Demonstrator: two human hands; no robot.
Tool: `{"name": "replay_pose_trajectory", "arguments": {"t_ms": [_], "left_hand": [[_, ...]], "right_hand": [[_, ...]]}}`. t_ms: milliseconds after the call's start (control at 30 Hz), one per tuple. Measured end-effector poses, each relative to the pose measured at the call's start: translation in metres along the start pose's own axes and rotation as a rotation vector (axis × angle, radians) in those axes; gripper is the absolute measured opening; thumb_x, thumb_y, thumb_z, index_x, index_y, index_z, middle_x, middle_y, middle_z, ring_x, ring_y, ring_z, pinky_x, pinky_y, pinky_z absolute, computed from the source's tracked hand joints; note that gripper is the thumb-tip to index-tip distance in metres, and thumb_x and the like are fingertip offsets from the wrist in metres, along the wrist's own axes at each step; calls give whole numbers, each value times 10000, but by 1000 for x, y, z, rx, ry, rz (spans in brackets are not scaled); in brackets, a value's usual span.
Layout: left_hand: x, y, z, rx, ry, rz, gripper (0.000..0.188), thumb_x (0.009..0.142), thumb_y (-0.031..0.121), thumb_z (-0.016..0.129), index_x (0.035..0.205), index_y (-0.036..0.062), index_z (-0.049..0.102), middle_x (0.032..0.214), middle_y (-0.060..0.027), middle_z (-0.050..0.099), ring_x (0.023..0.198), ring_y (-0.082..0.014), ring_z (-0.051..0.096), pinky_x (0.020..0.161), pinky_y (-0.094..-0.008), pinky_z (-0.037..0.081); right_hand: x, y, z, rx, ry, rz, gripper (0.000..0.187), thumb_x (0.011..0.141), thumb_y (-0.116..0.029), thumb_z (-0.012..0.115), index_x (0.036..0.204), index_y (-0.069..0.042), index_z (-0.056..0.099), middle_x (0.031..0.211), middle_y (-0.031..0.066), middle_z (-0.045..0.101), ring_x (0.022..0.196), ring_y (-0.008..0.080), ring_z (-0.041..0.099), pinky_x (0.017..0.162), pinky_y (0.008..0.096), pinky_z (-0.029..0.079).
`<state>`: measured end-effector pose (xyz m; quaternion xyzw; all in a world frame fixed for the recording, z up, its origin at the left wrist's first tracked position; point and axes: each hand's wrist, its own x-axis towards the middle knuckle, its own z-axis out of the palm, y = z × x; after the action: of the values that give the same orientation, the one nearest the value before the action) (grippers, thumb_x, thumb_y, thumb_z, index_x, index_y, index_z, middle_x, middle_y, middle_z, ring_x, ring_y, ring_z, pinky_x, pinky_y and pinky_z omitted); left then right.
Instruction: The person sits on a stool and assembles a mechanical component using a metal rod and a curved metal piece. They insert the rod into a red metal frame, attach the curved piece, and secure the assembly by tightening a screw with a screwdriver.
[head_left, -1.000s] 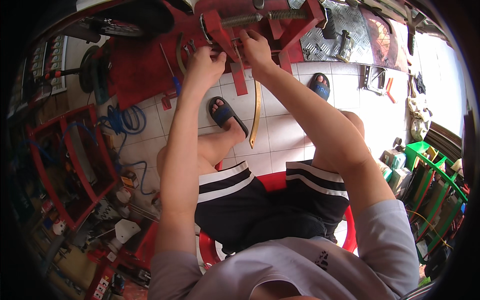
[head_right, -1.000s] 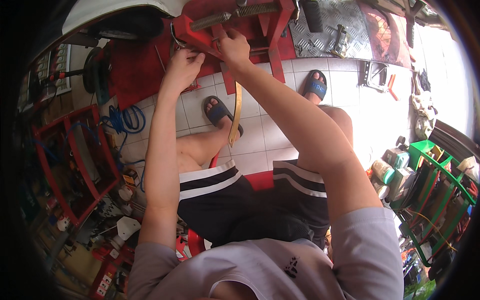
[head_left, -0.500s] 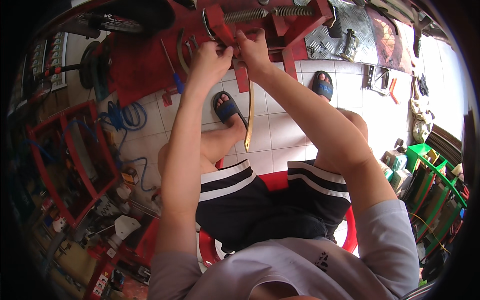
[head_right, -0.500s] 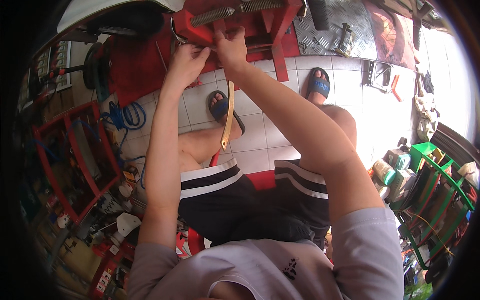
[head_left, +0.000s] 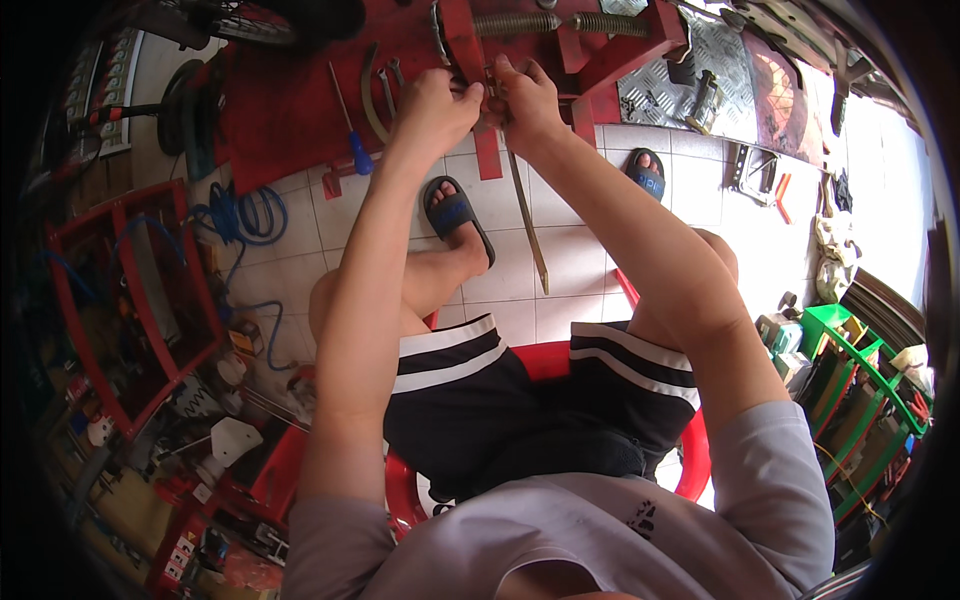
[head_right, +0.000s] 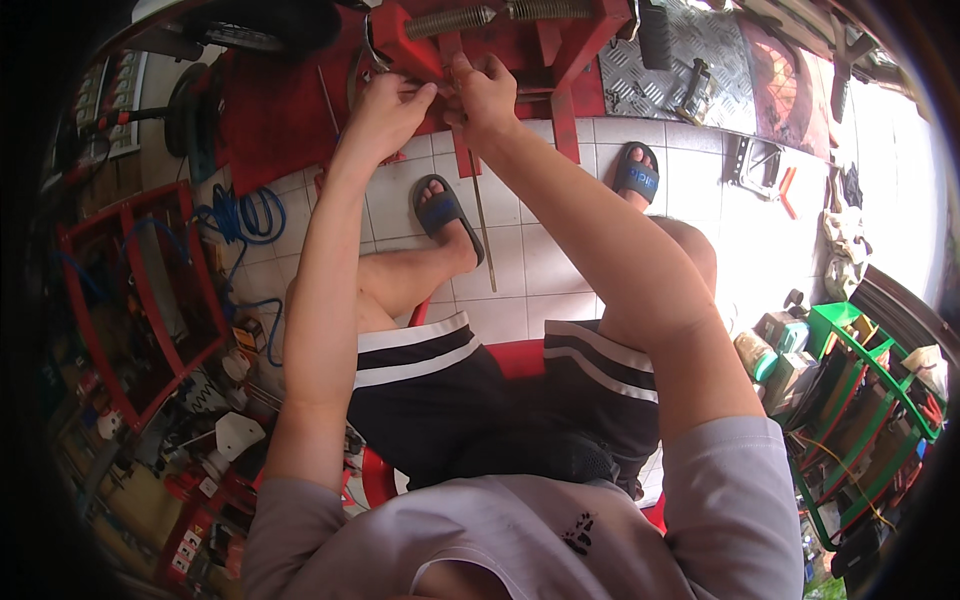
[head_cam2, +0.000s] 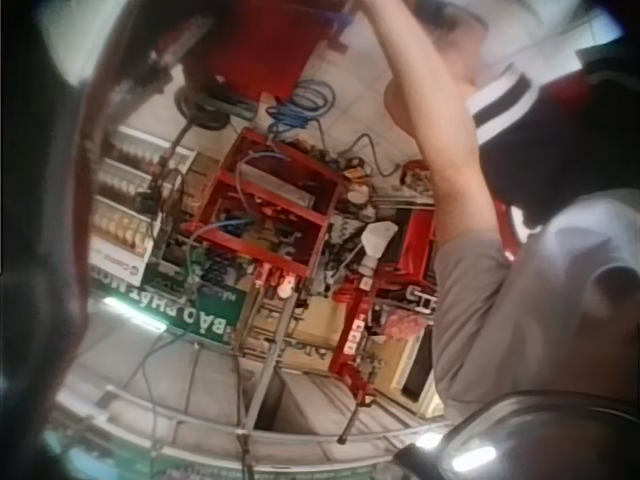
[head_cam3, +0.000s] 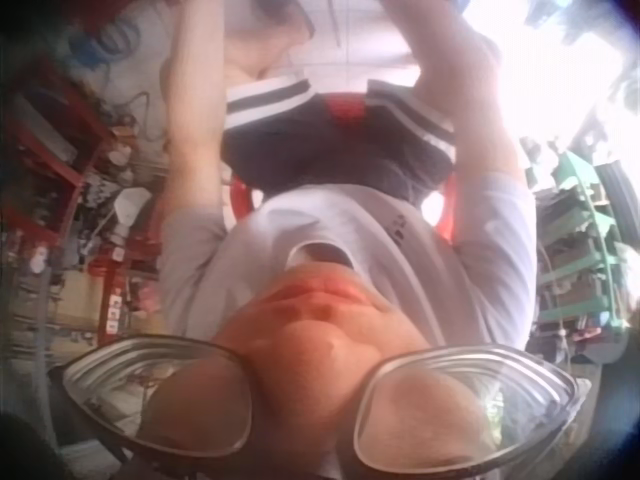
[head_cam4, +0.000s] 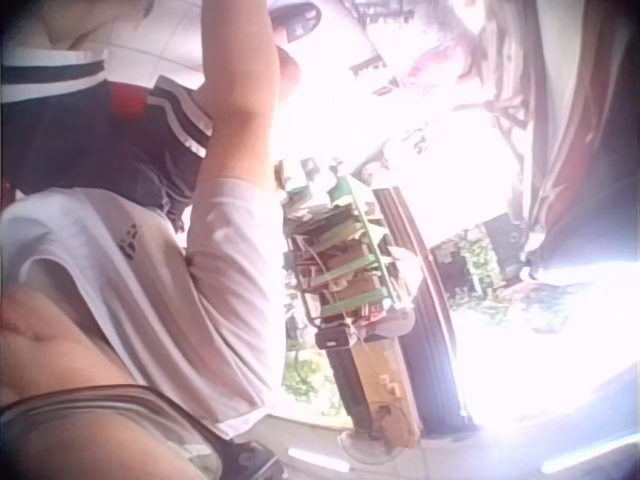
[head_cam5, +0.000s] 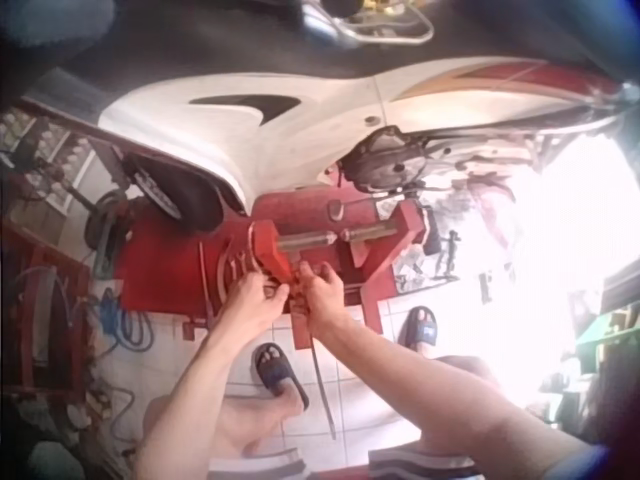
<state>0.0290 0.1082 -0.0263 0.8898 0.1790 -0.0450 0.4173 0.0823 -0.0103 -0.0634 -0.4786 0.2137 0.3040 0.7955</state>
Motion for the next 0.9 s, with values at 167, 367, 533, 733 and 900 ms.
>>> {"name": "replay_pose_trajectory", "arguments": {"t_ms": [167,367,533,733,900], "left_hand": [[3,-6,4,23,-9,-20,370,817,301,624,891,-61,649,860,-232,674,853,-375,659,773,-413,519],[7,-4,6,78,-59,-60,398,820,328,623,882,-65,639,852,-270,656,850,-403,648,769,-434,513],[4,-4,7,59,42,-24,294,817,212,567,843,-75,623,813,-283,639,828,-434,628,746,-456,508],[1,0,8,161,156,138,204,789,116,531,780,-70,613,768,-289,620,777,-458,607,720,-479,500],[0,0,8,183,129,92,207,798,125,539,817,-58,634,778,-258,639,776,-419,626,734,-456,503]], "right_hand": [[-3,8,3,-2,29,-96,261,905,-193,623,781,-99,413,696,40,538,498,139,509,385,282,343],[3,9,1,-231,24,-194,206,889,-187,610,817,-60,464,715,45,572,587,132,558,426,290,442],[-1,14,0,-226,42,-203,206,907,-236,561,858,-38,527,782,76,623,652,143,589,493,289,472],[0,14,-8,-512,47,-361,212,886,-215,550,925,-8,578,835,113,654,756,188,627,681,325,486],[-14,9,-4,-662,59,-401,215,860,-189,550,976,-19,610,902,146,685,812,246,654,753,337,486]]}}
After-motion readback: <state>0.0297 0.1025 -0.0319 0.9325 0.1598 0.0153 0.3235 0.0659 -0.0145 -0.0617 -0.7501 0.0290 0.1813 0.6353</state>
